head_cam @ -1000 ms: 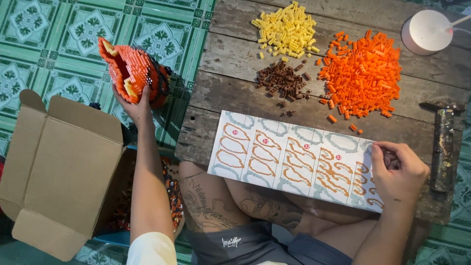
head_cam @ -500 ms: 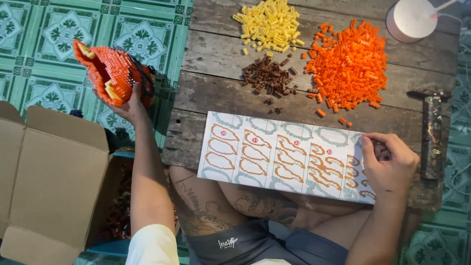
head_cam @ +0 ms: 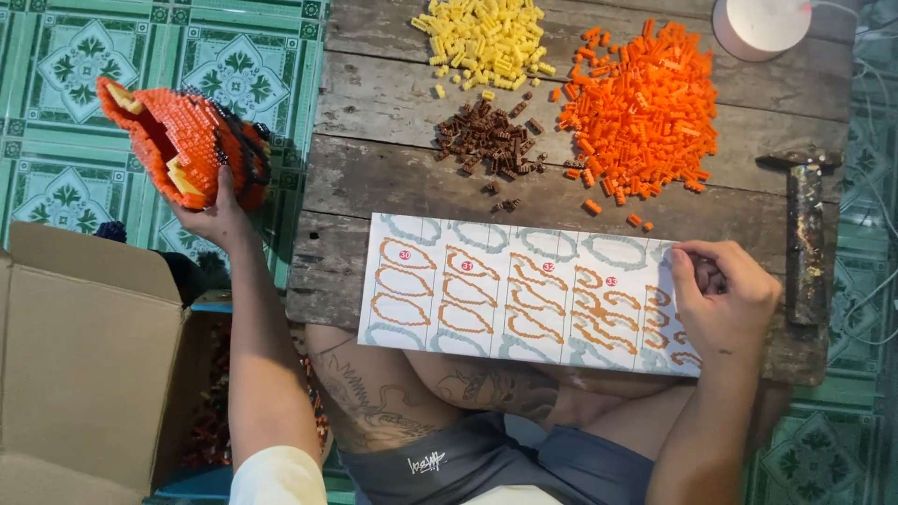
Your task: Assembling a 3D model using small interlocking plastic building blocks on a wooden table.
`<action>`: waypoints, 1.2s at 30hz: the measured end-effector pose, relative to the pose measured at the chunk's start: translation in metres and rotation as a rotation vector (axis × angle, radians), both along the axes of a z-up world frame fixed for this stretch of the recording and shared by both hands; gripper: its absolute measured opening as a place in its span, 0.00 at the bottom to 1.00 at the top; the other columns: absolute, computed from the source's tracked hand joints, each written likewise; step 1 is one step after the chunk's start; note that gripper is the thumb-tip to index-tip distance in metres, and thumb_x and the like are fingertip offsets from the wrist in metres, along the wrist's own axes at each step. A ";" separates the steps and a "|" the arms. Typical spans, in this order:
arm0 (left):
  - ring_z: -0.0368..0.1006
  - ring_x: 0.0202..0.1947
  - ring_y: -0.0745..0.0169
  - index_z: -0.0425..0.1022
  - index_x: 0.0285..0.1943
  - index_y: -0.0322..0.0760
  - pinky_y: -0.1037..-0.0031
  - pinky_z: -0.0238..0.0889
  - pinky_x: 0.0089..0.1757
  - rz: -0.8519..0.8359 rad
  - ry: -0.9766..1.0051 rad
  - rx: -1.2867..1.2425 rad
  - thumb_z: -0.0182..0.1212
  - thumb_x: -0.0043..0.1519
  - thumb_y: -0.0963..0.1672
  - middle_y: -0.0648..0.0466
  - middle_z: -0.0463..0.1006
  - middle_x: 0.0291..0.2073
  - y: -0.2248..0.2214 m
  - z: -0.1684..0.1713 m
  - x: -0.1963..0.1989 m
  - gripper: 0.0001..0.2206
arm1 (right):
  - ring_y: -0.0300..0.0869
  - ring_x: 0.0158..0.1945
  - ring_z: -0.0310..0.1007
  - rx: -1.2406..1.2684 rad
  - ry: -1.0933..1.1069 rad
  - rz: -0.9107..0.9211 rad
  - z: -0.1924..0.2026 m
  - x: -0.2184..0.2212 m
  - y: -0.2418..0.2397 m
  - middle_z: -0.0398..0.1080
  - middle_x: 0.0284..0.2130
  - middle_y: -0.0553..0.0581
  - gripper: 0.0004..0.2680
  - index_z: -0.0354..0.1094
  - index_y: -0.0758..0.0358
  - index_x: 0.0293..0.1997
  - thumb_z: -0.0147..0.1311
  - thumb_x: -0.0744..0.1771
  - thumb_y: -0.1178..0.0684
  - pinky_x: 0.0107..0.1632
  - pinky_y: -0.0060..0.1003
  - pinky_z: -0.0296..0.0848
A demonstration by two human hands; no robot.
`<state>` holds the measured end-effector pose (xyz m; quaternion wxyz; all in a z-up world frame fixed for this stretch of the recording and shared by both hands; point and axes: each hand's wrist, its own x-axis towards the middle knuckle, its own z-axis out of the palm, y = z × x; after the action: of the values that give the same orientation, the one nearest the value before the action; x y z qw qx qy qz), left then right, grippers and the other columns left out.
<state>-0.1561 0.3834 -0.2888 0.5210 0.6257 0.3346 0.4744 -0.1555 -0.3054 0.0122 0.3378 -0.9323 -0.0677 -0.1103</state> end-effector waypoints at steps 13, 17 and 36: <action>0.76 0.75 0.38 0.50 0.87 0.48 0.52 0.82 0.68 -0.271 -0.005 0.020 0.86 0.66 0.33 0.40 0.68 0.79 -0.001 -0.008 -0.007 0.49 | 0.40 0.30 0.59 -0.007 0.005 0.012 0.004 -0.001 0.002 0.73 0.34 0.61 0.03 0.81 0.80 0.51 0.69 0.72 0.72 0.34 0.34 0.59; 0.70 0.79 0.33 0.46 0.89 0.57 0.44 0.76 0.71 -0.384 -0.081 0.014 0.85 0.64 0.30 0.40 0.64 0.83 -0.023 0.009 0.000 0.55 | 0.40 0.30 0.61 -0.024 -0.006 -0.004 0.001 -0.001 0.001 0.75 0.34 0.63 0.03 0.81 0.81 0.50 0.69 0.72 0.73 0.33 0.33 0.59; 0.86 0.63 0.44 0.61 0.77 0.34 0.64 0.90 0.56 -0.103 0.052 -0.273 0.85 0.63 0.45 0.39 0.79 0.68 -0.033 0.021 0.027 0.38 | 0.41 0.31 0.59 -0.040 0.038 -0.020 -0.008 -0.004 -0.005 0.72 0.34 0.61 0.03 0.81 0.81 0.53 0.69 0.74 0.73 0.36 0.34 0.57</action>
<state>-0.1291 0.3502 -0.2677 0.6159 0.5776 0.3768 0.3809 -0.1593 -0.3102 0.0040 0.3194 -0.9413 -0.0542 -0.0947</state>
